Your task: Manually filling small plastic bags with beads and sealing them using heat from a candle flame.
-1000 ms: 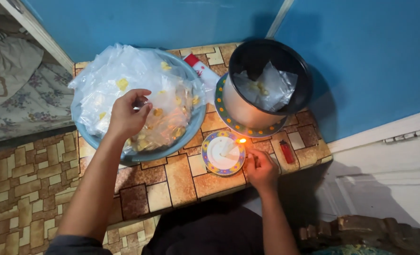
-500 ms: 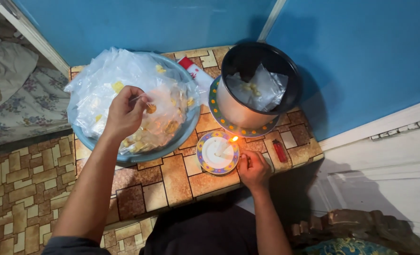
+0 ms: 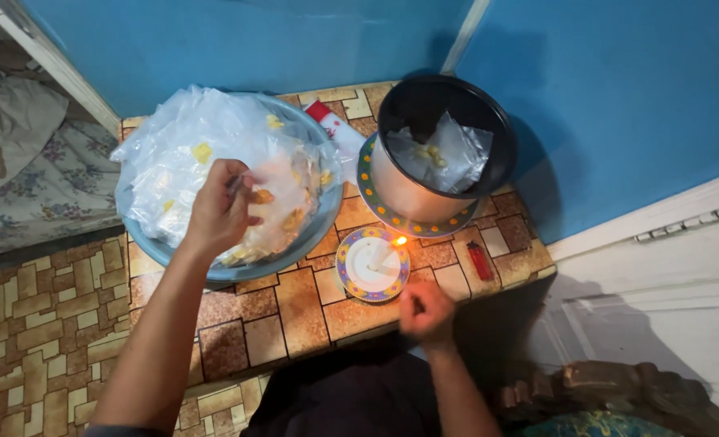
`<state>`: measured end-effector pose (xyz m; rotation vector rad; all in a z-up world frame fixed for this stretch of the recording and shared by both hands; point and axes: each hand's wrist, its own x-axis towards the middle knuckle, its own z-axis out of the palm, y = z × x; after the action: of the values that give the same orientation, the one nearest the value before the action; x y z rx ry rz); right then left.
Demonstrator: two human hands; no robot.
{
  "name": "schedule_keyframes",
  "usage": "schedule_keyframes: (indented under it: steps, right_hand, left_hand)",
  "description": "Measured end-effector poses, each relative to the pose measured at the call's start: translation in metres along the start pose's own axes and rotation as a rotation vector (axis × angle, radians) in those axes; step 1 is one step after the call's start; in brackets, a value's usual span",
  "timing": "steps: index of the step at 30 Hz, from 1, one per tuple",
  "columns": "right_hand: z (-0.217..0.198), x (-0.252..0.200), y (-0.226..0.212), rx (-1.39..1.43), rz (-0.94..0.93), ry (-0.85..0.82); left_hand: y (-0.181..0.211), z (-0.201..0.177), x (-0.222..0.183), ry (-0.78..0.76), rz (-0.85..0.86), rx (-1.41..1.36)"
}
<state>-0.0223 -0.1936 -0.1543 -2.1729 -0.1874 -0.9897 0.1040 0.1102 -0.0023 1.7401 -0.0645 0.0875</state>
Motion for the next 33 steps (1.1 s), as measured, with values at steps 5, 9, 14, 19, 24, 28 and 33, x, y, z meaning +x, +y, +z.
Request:
schedule_keyframes:
  steps: [5,9,14,19,24,28,33]
  right_hand:
    - [0.015,0.066,-0.132,0.297,-0.329,-0.319]
    - [0.067,0.084,-0.159,0.101,-0.314,-0.457]
    - [0.100,0.096,-0.168,-0.174,-0.250,-0.625]
    - [0.114,0.094,-0.167,-0.265,-0.194,-0.815]
    - [0.115,0.096,-0.168,-0.323,-0.149,-0.849]
    - [0.099,0.090,-0.168,-0.246,-0.177,-0.761]
    - [0.060,0.074,-0.153,0.213,-0.127,-0.349]
  left_hand:
    - [-0.013,-0.006,-0.003,-0.128,0.020,0.119]
    - [-0.028,-0.003,-0.008,-0.036,0.105,0.237]
    - [-0.022,-0.013,-0.013,-0.010,0.095,0.249]
    - [0.004,-0.014,-0.019,0.001,0.046,0.243]
    - [-0.002,-0.026,-0.012,0.061,0.107,0.263]
    - [-0.010,-0.035,-0.010,0.060,0.155,0.209]
    - [0.019,-0.023,-0.035,-0.153,0.167,0.159]
